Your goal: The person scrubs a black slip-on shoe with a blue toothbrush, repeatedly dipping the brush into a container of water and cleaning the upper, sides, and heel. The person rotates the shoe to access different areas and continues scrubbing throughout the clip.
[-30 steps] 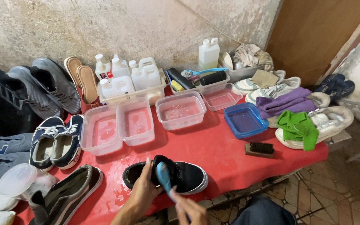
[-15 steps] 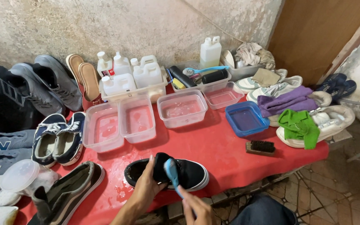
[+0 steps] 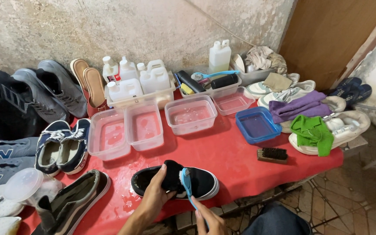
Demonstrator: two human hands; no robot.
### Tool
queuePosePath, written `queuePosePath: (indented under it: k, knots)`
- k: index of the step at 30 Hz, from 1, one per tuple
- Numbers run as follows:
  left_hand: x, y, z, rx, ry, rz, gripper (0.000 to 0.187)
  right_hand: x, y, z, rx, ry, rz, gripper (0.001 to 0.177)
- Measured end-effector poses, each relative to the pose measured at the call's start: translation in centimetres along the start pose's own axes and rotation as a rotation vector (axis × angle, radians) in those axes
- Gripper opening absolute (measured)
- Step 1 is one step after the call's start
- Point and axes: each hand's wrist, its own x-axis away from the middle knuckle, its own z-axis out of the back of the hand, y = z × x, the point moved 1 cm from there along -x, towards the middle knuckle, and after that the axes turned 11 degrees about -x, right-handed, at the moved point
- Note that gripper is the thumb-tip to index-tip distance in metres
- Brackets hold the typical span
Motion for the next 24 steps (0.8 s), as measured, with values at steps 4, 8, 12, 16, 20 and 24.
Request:
queuePosePath:
  k: [4,8,12,16,20,24]
  knots:
    - [-0.6,-0.1,0.1,0.011,0.022,0.015,0.046,-0.4,0.5,0.0,-0.126,0.117,0.379,0.037]
    - [1.6,1.4,-0.5,0.003,-0.038,0.001,0.048,-3.7,0.0,2.5,0.019,0.18,0.225,0.029]
    - [0.6,0.9,0.2,-0.044,-0.005,0.019,0.055,-7.7,-7.4,3.0,0.015,0.053,0.272,0.022]
    - [0.6,0.9,0.5,-0.091,-0.058,-0.013,0.056,-13.6,-14.3,-0.1,0.19,-0.114,0.503,0.03]
    - [0.5,0.5,1.1,-0.14,-0.098,-0.033,0.059,-20.2,-17.1,-5.0,0.613,-0.252,0.531,0.02]
    - [1.1,0.9,1.4,-0.125,-0.114,-0.056,0.067,-24.2,-16.1,-9.3,0.763,-0.228,0.719,0.024]
